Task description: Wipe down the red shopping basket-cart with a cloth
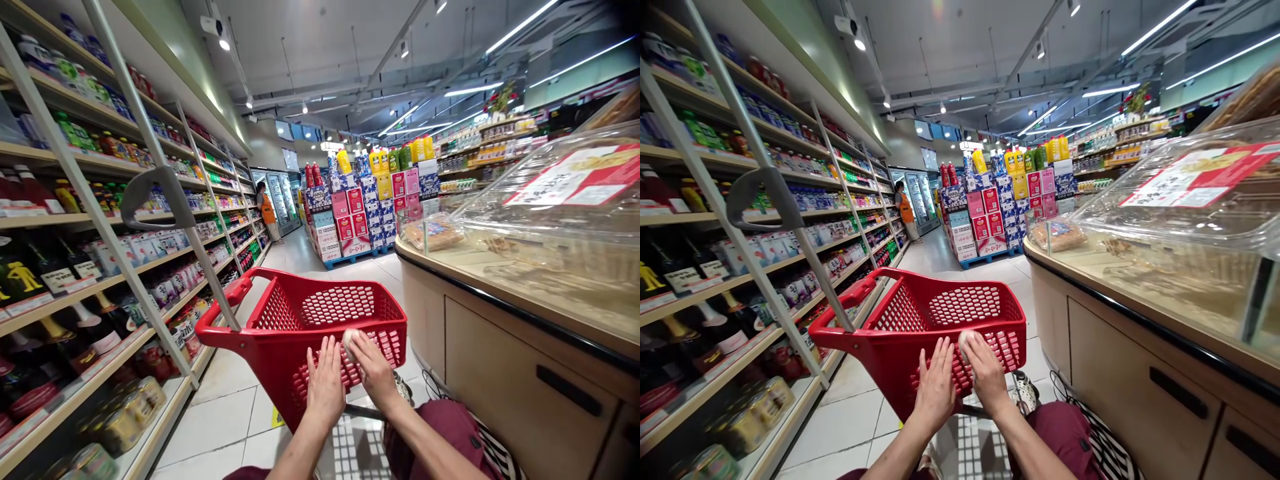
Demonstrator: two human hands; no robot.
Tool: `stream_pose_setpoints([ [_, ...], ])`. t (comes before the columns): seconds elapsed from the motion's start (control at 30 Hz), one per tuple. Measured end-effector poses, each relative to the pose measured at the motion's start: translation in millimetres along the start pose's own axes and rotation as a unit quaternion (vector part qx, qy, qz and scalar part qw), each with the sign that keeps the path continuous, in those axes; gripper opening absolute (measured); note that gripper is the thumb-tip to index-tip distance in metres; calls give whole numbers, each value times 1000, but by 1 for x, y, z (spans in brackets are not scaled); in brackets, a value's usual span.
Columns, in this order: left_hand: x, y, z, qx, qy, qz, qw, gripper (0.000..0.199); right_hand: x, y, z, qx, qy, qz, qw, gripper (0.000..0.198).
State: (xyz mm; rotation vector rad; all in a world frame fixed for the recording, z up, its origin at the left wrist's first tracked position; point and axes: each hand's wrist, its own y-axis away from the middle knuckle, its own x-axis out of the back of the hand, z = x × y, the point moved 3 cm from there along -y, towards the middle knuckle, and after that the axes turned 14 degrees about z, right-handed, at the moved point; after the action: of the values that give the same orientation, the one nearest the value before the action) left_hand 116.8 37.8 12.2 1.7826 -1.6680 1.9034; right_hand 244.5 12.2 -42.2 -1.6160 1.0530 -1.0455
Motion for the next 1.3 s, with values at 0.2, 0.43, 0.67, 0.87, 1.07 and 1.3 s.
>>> stream_pose_setpoints([
  [0.2, -4, -9, 11, -25, 10, 1, 1000, 72, 9, 9, 21, 11, 24, -30, 999, 55],
  [0.43, -9, -22, 26, -36, 20, -21, 999, 75, 31, 12, 63, -62, 52, 7, 997, 56],
  [0.67, -16, -27, 41, -50, 30, -24, 998, 73, 36, 23, 87, -89, 78, -4, 993, 61],
  [0.87, -18, -25, 44, -54, 47, -28, 997, 73, 41, 43, 99, -115, 129, -37, 984, 62],
  [1.07, -16, -20, 33, -32, 35, -32, 998, 72, 49, 17, 99, -102, 97, 28, 990, 58],
  [1.3, -10, -14, 18, -26, 2, -44, 999, 74, 37, 14, 67, -78, 77, -27, 994, 62],
])
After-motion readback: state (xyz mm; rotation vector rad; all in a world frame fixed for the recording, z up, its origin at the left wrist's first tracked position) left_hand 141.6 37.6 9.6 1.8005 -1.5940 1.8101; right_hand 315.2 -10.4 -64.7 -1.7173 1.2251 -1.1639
